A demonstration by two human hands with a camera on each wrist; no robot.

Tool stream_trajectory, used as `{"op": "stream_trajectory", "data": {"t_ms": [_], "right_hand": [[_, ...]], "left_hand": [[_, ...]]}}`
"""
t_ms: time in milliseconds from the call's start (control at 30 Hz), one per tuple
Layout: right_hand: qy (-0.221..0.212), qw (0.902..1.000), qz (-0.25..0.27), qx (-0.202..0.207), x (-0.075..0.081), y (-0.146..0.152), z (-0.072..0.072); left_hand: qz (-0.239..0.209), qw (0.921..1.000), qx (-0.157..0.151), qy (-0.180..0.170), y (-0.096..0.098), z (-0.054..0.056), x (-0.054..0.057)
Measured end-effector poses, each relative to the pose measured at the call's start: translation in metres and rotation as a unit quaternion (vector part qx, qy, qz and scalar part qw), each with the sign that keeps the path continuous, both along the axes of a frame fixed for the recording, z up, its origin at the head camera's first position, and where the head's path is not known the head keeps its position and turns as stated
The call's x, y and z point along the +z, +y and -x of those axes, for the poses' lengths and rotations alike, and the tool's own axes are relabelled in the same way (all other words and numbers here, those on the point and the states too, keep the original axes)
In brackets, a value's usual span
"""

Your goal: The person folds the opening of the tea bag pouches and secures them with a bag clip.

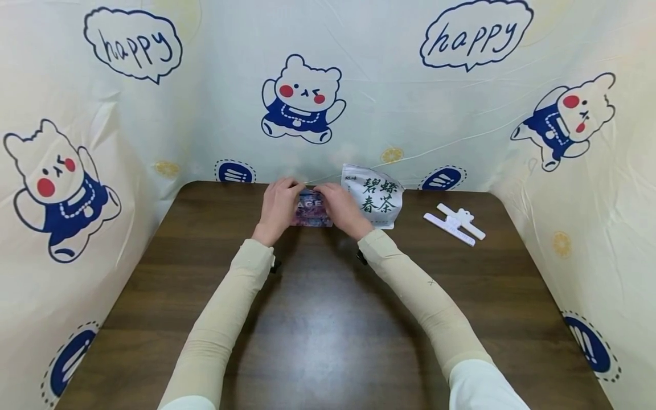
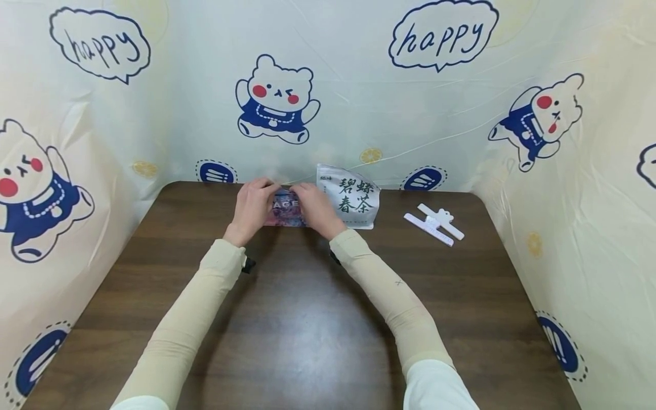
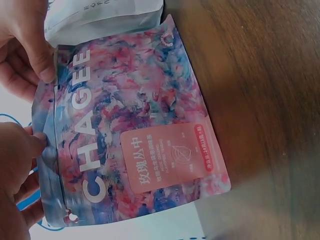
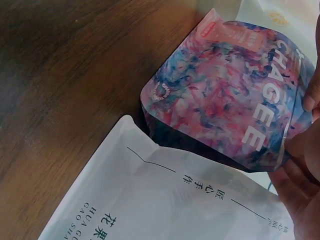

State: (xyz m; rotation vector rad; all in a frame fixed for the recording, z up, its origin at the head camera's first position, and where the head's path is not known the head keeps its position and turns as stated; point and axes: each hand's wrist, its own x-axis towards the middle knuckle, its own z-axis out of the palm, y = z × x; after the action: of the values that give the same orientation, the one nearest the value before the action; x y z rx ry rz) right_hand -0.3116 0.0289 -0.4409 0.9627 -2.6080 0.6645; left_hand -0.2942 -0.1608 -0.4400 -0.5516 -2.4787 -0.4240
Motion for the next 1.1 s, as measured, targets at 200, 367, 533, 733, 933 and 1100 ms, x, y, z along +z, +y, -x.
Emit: {"op": "stream_trajectory", "data": {"t_ms": [200, 367, 533, 733, 933, 1100], "right_hand": [[0.023, 0.9993, 0.024, 0.018, 0.0, 0.002, -0.003], [0.021, 0.9985, 0.04, 0.03, 0.005, 0.002, -0.011], [0.018, 0.9966, 0.06, 0.055, 0.009, 0.009, -0.023], [0.028, 0.9931, 0.073, 0.088, 0.008, 0.025, -0.038], [0.035, 0.9906, 0.082, 0.104, 0.003, 0.04, -0.051], [0.047, 0.9864, 0.094, 0.126, -0.004, 0.052, -0.054]], "left_hand": [[-0.005, 0.9997, -0.001, 0.024, 0.0, -0.006, 0.002], [-0.007, 0.9993, -0.003, 0.036, -0.001, -0.019, 0.009], [-0.012, 0.9987, -0.009, 0.048, 0.002, -0.035, 0.013], [-0.025, 0.9978, -0.04, 0.047, 0.009, -0.049, 0.009], [-0.028, 0.9956, -0.071, 0.054, 0.013, -0.058, 0.0], [-0.023, 0.9948, -0.087, 0.049, 0.013, -0.062, -0.007]]}}
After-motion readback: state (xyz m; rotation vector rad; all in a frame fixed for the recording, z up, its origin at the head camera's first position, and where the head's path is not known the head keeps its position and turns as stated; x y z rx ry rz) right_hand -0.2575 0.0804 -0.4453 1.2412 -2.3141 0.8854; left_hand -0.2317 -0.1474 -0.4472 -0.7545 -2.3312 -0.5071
